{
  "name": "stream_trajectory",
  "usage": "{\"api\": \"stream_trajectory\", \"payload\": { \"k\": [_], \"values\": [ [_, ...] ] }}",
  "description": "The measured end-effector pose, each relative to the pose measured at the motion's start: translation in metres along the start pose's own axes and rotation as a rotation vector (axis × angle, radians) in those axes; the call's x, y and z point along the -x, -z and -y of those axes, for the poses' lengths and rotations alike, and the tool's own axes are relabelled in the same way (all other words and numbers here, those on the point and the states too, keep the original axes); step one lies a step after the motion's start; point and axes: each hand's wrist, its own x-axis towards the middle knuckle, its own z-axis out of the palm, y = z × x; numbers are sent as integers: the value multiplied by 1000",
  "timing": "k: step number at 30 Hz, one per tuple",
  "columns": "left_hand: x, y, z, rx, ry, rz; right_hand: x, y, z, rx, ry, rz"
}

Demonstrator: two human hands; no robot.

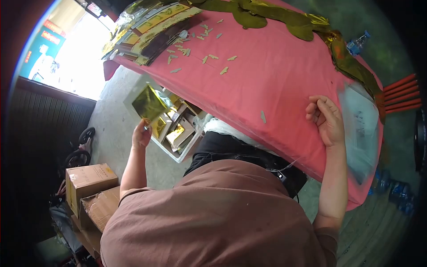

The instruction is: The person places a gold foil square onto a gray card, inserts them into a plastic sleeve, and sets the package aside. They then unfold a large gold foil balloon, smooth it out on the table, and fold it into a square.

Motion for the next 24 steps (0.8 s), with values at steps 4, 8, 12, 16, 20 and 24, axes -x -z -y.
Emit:
{"api": "stream_trajectory", "payload": {
  "k": [4,8,12,16,20,24],
  "values": [
    [-9,35,42,-103,78,-279,-1,-1,0,7,-36,-27],
    [-17,34,66,-349,155,-310,-2,-2,0,30,-46,-36],
    [-43,9,64,-413,201,-269,-2,0,0,17,-40,-31],
    [-93,2,52,-611,45,-474,-3,-2,0,55,-45,-53],
    [-123,-7,62,-771,-44,-483,-2,-2,-1,56,-45,-57],
    [-96,-56,88,-817,206,-103,-2,-2,-1,65,-43,-56]
  ]
}}
